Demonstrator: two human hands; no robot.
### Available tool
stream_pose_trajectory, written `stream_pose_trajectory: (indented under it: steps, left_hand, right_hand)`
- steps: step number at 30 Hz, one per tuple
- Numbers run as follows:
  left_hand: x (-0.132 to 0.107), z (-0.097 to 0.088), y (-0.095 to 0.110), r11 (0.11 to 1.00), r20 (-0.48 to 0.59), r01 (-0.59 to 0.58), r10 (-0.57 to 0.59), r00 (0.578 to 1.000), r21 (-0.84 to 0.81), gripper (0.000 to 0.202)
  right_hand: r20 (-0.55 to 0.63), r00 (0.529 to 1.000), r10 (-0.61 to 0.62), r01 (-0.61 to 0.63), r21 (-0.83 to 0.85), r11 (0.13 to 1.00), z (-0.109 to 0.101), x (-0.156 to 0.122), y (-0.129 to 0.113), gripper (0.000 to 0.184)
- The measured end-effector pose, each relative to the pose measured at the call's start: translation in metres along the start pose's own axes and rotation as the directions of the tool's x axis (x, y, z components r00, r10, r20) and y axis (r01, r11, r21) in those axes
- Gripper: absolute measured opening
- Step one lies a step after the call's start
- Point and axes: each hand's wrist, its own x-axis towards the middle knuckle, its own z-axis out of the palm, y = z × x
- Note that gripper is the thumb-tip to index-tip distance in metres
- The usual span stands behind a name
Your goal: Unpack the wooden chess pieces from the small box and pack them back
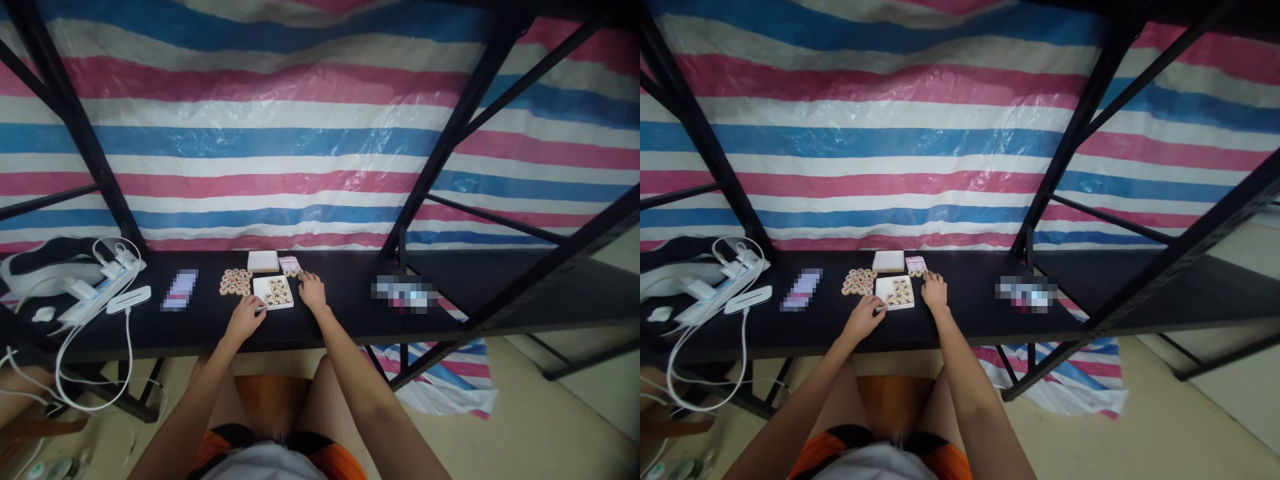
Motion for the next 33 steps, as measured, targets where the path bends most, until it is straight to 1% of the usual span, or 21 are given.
stream_pose_trajectory:
  steps: [2,4,8,10,11,13,14,15,18,20,22,24,25,27,29,30,31,32,33]
  left_hand:
    - [0.000,0.000,0.000,1.000,-0.003,-0.001,0.001,1.000,-0.005,0.014]
    - [0.000,0.000,-0.001,1.000,0.000,-0.002,0.002,1.000,-0.008,0.014]
    - [0.000,0.001,-0.001,1.000,-0.003,0.002,-0.002,1.000,-0.015,0.015]
    - [0.000,0.002,-0.002,1.000,-0.009,0.004,-0.005,1.000,-0.019,0.015]
    - [0.000,0.002,-0.002,1.000,-0.010,0.002,-0.002,1.000,-0.021,0.015]
    - [0.000,0.003,-0.003,1.000,-0.013,-0.010,0.010,1.000,-0.020,0.015]
    - [0.000,0.003,-0.003,1.000,-0.015,-0.015,0.015,1.000,-0.017,0.014]
    - [0.000,0.004,-0.003,1.000,-0.018,-0.018,0.018,1.000,-0.012,0.014]
    - [0.001,0.003,-0.003,1.000,-0.029,-0.027,0.027,0.999,0.000,0.014]
    - [0.001,0.002,-0.002,0.999,-0.035,-0.034,0.034,0.999,-0.001,0.014]
    - [0.001,0.002,-0.001,0.999,-0.034,-0.033,0.033,0.999,-0.001,0.013]
    - [0.001,0.002,-0.001,1.000,-0.028,-0.024,0.024,0.999,0.002,0.013]
    - [0.001,0.002,-0.001,1.000,-0.022,-0.021,0.021,1.000,0.003,0.013]
    - [0.001,0.002,-0.001,1.000,-0.012,-0.018,0.018,1.000,-0.001,0.013]
    - [0.000,0.002,-0.001,1.000,-0.010,-0.014,0.014,1.000,-0.009,0.013]
    - [0.000,0.002,-0.001,1.000,-0.010,-0.012,0.012,1.000,-0.013,0.013]
    - [0.000,0.001,-0.001,1.000,-0.012,-0.009,0.009,1.000,-0.017,0.014]
    - [0.000,0.001,-0.001,1.000,-0.013,-0.008,0.007,1.000,-0.020,0.014]
    - [0.000,0.001,-0.001,1.000,-0.011,-0.008,0.008,1.000,-0.022,0.014]
  right_hand:
    - [0.045,0.999,0.001,0.000,-0.031,1.000,-0.002,0.008,0.006,0.039]
    - [0.061,0.998,0.002,0.001,-0.039,0.999,-0.005,0.013,0.011,0.033]
    - [0.055,0.998,0.022,-0.021,-0.027,0.999,-0.011,0.012,0.022,0.027]
    - [0.044,0.998,0.044,-0.043,-0.018,0.999,-0.014,0.010,0.021,0.027]
    - [0.032,0.998,0.044,-0.044,-0.006,0.999,-0.016,0.009,0.017,0.027]
    - [0.008,1.000,-0.006,0.006,0.039,0.999,-0.018,0.008,-0.002,0.024]
    - [-0.014,0.995,-0.094,0.095,0.101,0.990,-0.018,0.008,-0.015,0.020]
    - [-0.014,0.980,-0.198,0.198,0.153,0.968,-0.016,0.008,-0.030,0.016]
    - [0.046,0.922,-0.386,0.368,0.209,0.906,-0.008,0.009,-0.072,0.013]
    - [0.083,0.902,-0.423,0.399,0.214,0.892,-0.001,0.009,-0.090,0.009]
    - [0.109,0.895,-0.432,0.405,0.209,0.890,0.004,0.008,-0.095,0.009]
    - [0.122,0.888,-0.444,0.415,0.202,0.887,0.004,0.005,-0.091,0.016]
    - [0.109,0.890,-0.443,0.418,0.196,0.887,0.002,0.004,-0.086,0.021]
    - [0.041,0.916,-0.399,0.388,0.164,0.907,-0.004,0.003,-0.071,0.031]
    - [-0.062,0.965,-0.254,0.260,0.109,0.959,-0.009,0.004,-0.052,0.033]
    - [-0.068,0.984,-0.166,0.171,0.072,0.983,-0.011,0.004,-0.040,0.032]
    - [-0.027,0.996,-0.090,0.091,0.031,0.995,-0.013,0.005,-0.029,0.033]
    - [0.048,0.997,-0.059,0.059,-0.001,0.998,-0.014,0.007,-0.018,0.034]
    - [0.079,0.996,-0.052,0.053,-0.011,0.999,-0.014,0.008,-0.008,0.034]
